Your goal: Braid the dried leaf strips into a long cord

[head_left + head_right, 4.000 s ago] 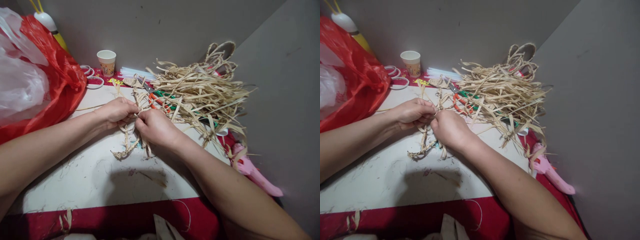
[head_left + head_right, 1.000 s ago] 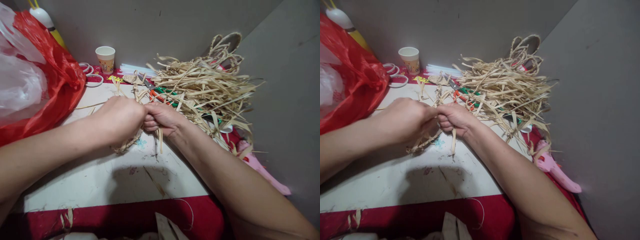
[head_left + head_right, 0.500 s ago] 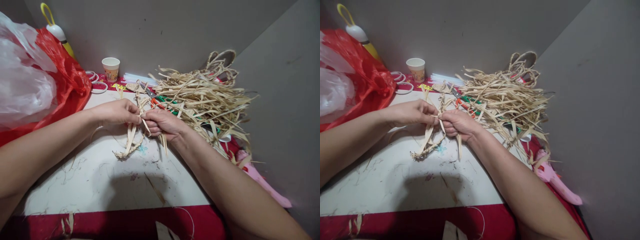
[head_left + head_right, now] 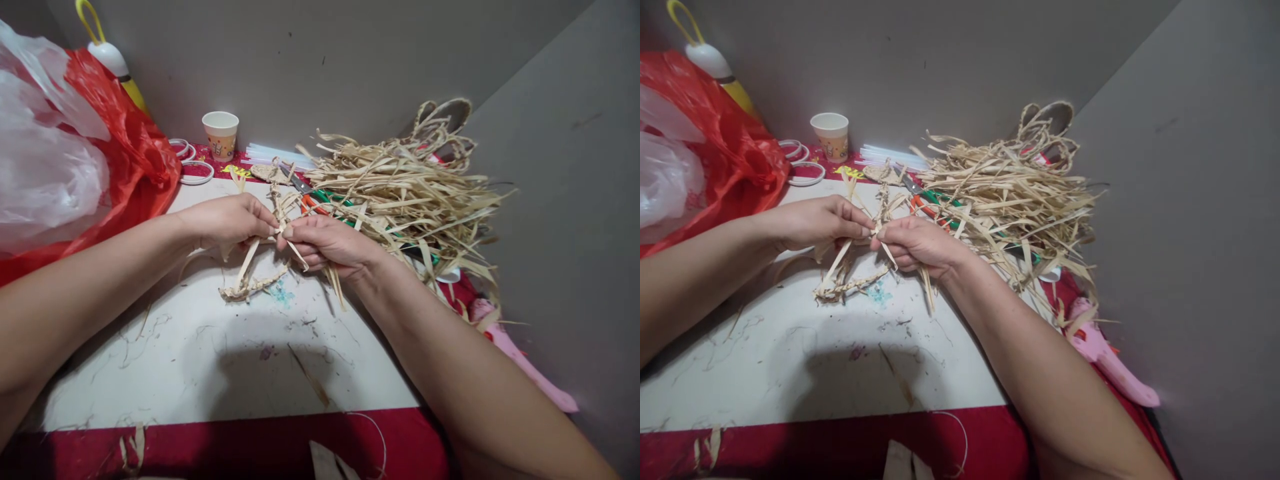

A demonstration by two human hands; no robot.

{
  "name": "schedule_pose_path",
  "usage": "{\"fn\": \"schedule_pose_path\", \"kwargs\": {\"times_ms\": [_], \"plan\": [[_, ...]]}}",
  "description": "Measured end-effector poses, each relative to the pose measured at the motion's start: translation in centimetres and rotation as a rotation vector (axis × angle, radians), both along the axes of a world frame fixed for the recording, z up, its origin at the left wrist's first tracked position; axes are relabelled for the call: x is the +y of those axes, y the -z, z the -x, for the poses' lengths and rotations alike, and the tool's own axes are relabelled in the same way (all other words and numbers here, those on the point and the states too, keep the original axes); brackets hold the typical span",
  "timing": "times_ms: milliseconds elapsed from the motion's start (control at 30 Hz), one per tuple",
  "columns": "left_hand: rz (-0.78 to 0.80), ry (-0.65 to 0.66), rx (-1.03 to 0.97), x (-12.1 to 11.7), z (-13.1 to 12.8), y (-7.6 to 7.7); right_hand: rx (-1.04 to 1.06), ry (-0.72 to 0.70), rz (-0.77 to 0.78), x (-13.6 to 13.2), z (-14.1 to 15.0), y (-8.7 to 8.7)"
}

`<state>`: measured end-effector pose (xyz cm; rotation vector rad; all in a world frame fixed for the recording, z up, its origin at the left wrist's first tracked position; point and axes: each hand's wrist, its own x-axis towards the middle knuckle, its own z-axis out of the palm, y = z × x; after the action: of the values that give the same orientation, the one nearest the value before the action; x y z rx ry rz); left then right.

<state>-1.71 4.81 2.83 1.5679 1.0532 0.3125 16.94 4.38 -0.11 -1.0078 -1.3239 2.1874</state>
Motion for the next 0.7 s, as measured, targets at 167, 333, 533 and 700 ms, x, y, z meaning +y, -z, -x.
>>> {"fn": "schedule_pose_path", "kwargs": {"times_ms": [167,333,533,700], "plan": [[-0.034,0.045,0.102,0.3,0.2,-0.4,0.003,-0.039,-0.025,0.1,-0.1,0.3],[0.132,-0.072,0.061,-0.2,-0.5,-0.6,-0.001,-0.072,-0.039,0.1,-0.1,0.4],[0.274,-0.211,0.008,-0.5,-1.2,0.1,-0.031,-0.069,-0.08,0.1,-0.1,0.3],[0.274,-0.101,-0.046,-0.1,-0.9,0.6,-0.094,-0.064,-0.158,-0.3,0.0,-0.2]]}}
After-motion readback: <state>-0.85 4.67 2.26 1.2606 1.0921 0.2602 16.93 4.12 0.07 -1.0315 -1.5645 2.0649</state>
